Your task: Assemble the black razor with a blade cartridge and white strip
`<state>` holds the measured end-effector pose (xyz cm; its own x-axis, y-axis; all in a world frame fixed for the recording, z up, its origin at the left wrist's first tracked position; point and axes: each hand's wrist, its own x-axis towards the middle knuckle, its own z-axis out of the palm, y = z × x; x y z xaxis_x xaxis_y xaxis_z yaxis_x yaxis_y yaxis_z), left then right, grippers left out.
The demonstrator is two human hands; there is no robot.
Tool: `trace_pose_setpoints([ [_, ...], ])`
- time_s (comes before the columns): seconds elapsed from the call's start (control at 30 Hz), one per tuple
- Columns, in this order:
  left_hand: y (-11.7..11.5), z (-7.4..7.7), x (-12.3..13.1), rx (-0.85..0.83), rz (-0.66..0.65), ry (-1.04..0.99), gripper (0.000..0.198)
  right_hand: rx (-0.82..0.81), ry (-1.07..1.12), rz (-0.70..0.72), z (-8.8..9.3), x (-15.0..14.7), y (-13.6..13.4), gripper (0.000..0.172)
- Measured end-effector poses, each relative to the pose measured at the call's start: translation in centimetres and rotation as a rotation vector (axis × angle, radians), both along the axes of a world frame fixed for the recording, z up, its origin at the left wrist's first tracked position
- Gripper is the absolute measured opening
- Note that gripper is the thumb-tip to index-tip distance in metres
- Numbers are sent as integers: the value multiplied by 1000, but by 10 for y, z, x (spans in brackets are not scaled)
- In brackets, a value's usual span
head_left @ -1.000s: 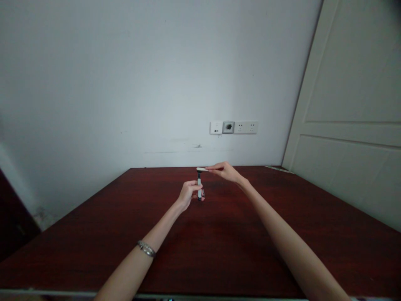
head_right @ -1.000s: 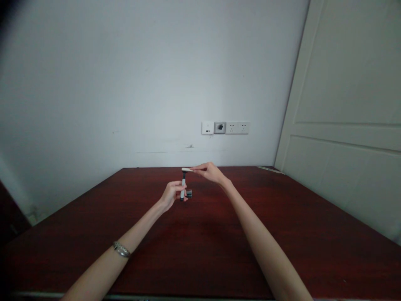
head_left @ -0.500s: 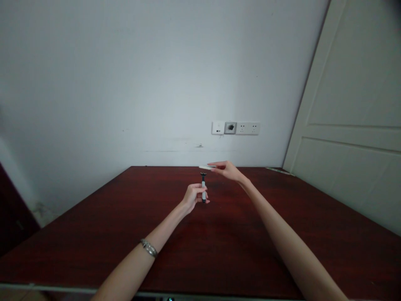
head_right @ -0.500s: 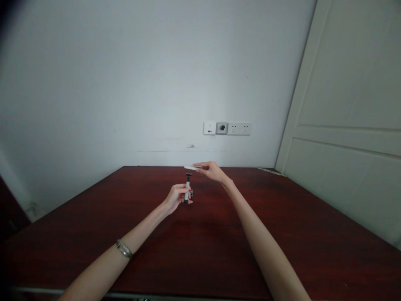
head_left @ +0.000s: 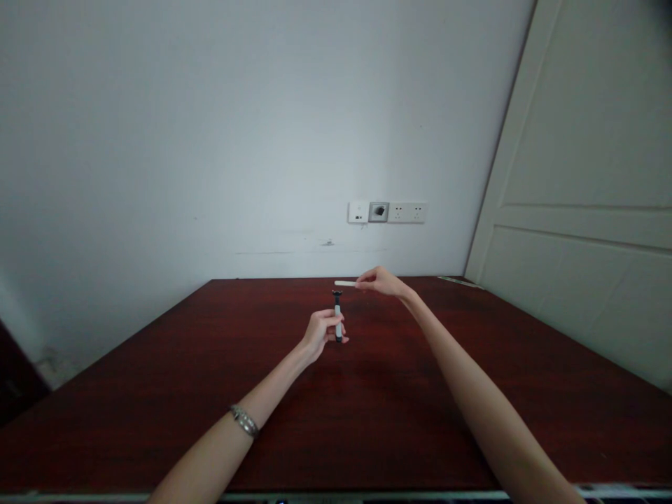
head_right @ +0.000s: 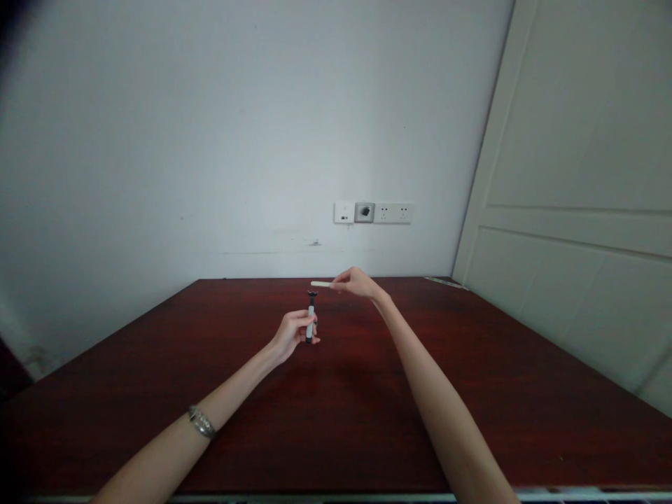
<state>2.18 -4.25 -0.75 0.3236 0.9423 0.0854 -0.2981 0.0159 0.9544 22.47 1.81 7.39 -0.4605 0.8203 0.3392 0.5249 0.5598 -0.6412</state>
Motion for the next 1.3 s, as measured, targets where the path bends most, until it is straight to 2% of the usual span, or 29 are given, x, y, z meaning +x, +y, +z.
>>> trace_pose_setpoints([
  [0.07,0,0,0,3,2,-10,19,11,30,0,0,-1,-1,36],
  [0.2,1,-2,0,-8,8,-23,17,-95,-28,106,0,-2,-2,40],
  [0.33,1,-4,-1,-21,15,-22,15,-32,-22,67,-2,-1,0,38],
  [0.47,2,-6,-1,-19,12,-21,14,-116,-60,110,-4,2,2,39],
  [0.63,3,-7,-2,-15,18,-19,14,-114,-33,48,-8,3,4,37],
  [0.8,3,-6,-3,-15,26,-13,14,-175,-29,108,-10,1,3,39],
  [0.93,3,-5,-3,-23,40,-6,13,-111,14,30,-9,0,4,40],
  [1.17,2,-4,-2,-13,30,-3,12,-166,-14,146,-8,0,-1,42],
  [1.3,2,-5,-3,-2,33,1,13,-179,-28,100,-12,2,3,42],
])
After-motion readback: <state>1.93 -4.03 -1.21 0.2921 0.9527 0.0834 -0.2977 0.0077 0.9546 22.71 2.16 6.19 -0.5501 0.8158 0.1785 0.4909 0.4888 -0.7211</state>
